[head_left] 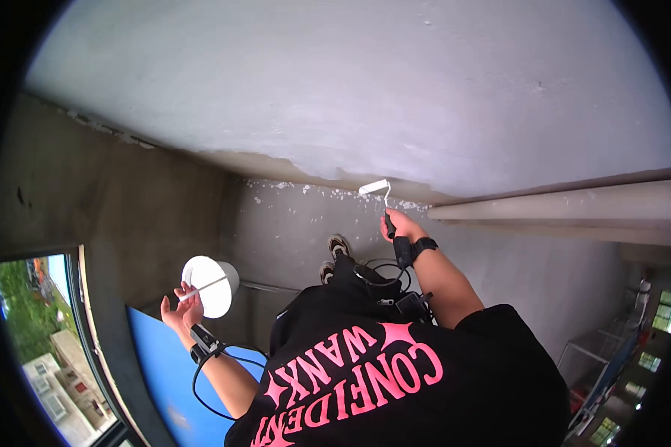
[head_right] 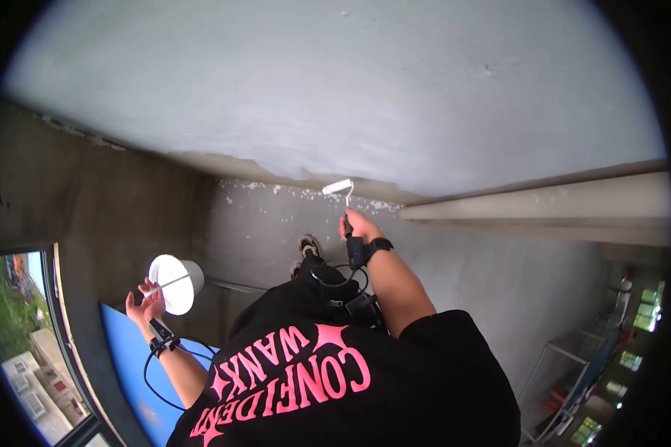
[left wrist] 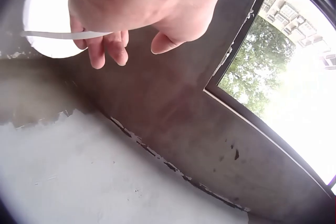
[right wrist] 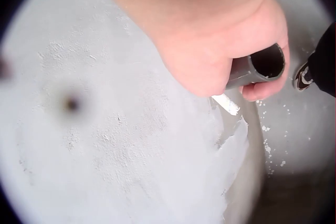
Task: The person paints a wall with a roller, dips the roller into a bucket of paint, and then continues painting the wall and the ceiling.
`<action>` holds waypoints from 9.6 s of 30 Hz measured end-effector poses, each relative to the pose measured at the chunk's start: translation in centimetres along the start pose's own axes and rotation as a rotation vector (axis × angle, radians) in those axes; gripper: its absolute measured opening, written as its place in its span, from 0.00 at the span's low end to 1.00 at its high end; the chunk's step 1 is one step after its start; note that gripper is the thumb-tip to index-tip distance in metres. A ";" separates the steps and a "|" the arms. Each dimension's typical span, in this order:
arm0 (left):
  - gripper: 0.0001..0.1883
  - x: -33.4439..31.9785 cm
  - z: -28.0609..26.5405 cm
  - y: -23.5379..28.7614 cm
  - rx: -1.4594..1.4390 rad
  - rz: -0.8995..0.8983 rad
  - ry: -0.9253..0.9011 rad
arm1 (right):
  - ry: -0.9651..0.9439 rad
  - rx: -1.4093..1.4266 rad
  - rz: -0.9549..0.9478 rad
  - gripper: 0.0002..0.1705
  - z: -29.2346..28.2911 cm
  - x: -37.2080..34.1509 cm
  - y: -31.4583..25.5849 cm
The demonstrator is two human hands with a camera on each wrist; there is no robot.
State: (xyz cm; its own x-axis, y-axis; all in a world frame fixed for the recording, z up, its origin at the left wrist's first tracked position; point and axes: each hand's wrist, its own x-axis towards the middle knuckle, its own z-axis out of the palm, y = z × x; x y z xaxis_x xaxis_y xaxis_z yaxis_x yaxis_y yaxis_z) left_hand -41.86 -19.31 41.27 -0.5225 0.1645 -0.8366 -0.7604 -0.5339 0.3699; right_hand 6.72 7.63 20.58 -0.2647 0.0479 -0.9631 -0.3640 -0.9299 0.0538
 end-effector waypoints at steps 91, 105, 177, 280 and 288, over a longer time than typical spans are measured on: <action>0.15 26.0 -13.7 12.3 0.391 -0.052 0.118 | -0.088 0.134 0.004 0.12 9.2 17.9 0.0; 0.11 27.2 -14.4 11.8 0.282 -0.013 0.194 | -0.092 0.007 -0.182 0.12 7.0 27.5 -3.0; 0.16 24.9 -12.4 8.7 0.386 -0.243 0.305 | -0.206 0.197 -0.139 0.08 11.0 -2.3 0.4; 0.03 38.3 0.6 20.4 0.978 -0.323 -0.015 | -0.230 0.410 -0.140 0.12 33.3 -0.9 7.6; 0.08 35.1 0.1 21.8 1.081 -0.272 -0.075 | -0.037 0.293 -0.210 0.14 33.5 10.2 5.5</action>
State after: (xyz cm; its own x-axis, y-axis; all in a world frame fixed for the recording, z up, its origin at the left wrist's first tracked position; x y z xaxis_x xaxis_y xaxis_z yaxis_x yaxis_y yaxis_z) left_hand -76.77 -25.08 20.02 -0.2819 0.2356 -0.9301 -0.7693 0.5237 0.3658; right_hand -27.95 15.26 19.86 -0.1870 0.2444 -0.9515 -0.6527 -0.7548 -0.0656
